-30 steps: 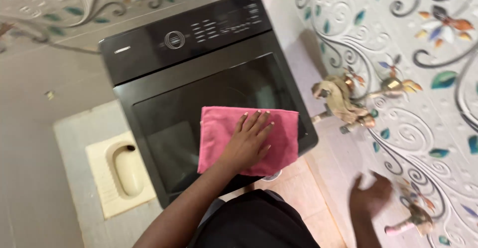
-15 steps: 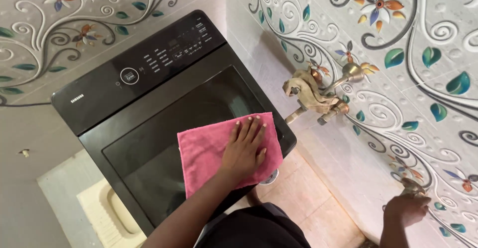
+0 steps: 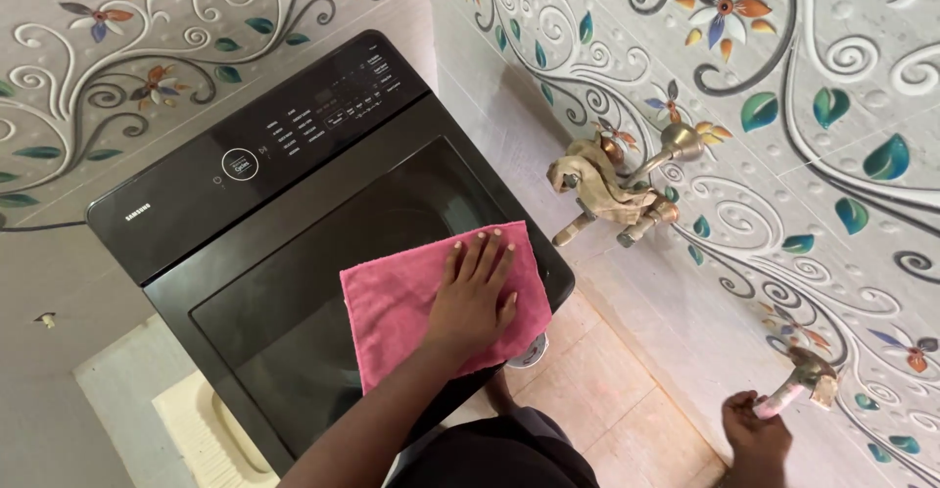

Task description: The person cleans the front glass door of a washing machine using a pink cloth. They wipe the surface repeatedly, occasionally wetting the cloth with water from a nearby tap to remove smudges and dirt.

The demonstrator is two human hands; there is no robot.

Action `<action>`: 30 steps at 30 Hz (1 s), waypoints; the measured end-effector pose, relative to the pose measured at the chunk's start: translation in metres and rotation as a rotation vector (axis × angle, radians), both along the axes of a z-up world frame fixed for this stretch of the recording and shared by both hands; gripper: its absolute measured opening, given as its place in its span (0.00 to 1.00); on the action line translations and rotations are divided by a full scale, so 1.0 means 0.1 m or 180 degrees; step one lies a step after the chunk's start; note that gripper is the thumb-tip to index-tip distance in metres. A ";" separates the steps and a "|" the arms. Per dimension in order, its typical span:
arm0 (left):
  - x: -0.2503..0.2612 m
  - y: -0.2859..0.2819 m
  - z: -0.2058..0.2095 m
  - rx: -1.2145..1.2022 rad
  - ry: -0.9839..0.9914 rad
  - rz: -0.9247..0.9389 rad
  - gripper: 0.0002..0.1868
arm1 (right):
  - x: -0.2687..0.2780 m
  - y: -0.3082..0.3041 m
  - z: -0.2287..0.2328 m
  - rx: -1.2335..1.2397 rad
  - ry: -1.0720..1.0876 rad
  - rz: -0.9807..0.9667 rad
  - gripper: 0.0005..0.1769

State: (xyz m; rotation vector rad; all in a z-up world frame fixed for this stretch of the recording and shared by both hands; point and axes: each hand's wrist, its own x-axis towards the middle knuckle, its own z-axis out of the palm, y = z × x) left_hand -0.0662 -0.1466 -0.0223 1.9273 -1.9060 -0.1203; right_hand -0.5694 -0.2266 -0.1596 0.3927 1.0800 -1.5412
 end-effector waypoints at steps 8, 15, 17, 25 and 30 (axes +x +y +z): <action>-0.01 0.01 0.02 0.0009 -0.0074 0.0002 0.37 | 0.12 -0.04 -0.11 -0.0760 -0.0611 -0.0426 0.12; -0.02 0.00 0.04 0.0081 -0.0094 0.0029 0.37 | 0.16 0.00 -0.07 -0.0885 -0.0754 -0.0484 0.10; -0.02 0.01 0.04 0.0076 -0.0091 0.0025 0.37 | 0.15 0.00 -0.07 -0.0887 -0.0749 -0.0530 0.09; -0.01 0.01 0.05 0.0017 -0.0093 0.0033 0.37 | 0.10 0.00 -0.12 -0.1056 -0.0717 -0.0551 0.07; -0.01 0.01 0.06 -0.0006 -0.0121 0.0025 0.37 | 0.10 0.01 -0.13 -0.1122 -0.0769 -0.0536 0.05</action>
